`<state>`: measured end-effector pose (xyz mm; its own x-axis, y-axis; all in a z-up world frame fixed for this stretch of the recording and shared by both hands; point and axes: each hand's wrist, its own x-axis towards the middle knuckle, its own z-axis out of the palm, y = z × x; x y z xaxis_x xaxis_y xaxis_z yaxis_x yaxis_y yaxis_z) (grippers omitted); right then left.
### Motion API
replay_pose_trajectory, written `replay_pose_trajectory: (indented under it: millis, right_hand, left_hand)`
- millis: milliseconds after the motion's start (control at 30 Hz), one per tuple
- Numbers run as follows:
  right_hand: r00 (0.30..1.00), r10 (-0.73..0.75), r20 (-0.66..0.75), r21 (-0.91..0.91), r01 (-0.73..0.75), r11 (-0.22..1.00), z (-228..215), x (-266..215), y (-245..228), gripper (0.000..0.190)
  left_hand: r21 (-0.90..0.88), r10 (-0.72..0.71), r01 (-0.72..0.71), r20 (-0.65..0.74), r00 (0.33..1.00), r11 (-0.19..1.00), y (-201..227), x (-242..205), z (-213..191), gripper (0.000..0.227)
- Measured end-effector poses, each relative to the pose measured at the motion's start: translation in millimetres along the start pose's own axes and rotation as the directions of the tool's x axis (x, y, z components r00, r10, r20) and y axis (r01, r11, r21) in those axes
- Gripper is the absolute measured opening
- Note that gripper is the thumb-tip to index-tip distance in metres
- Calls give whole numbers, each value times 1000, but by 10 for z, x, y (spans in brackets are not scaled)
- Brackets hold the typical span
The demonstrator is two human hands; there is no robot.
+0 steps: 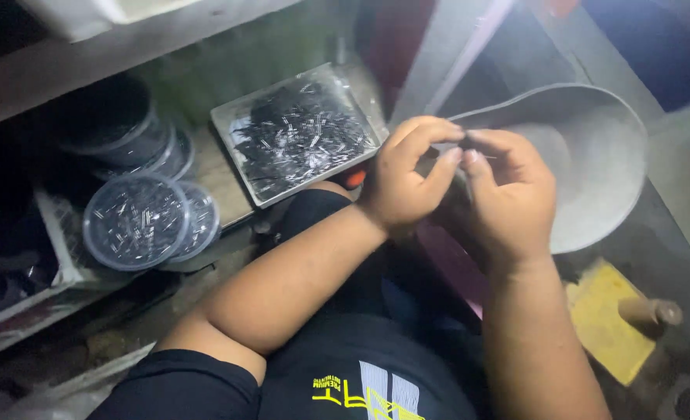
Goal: The person is manually sorting and placing small metal pins into a plastic bag, likely for inventory or retail packaging.
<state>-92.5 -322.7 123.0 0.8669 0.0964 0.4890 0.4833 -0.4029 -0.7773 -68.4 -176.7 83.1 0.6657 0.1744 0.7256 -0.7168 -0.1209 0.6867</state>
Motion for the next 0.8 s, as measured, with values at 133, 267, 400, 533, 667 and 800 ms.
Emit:
replay_pose_trajectory:
  millis: [133,267,400,533,667,800]
  right_hand:
    - [992,-84,97,57,79,995,576,134,-91,21]
    - [975,-104,197,-17,109,994,1163,276,150,23]
    - [951,32,306,-52,-17,999,1763,325,525,25]
    - [913,112,392,-129,-66,989,2204,372,954,31]
    - [829,179,529,-304,-12,953,2599,417,1311,34]
    - [680,210,703,-411,147,900,2732,557,1123,65]
  left_hand:
    - [56,69,-64,-86,994,996,-260,-39,-627,14]
    - [211,-79,116,-176,981,970,-773,-145,-1120,16]
    - [300,-449,540,-322,833,786,-1323,-338,-1537,23]
    - [375,-657,735,-334,676,565,-1640,-443,-1748,28]
    - [499,-780,760,-234,581,416,-1917,-595,-1765,37]
    - [649,-875,682,-52,482,338,-1779,-458,-1712,55]
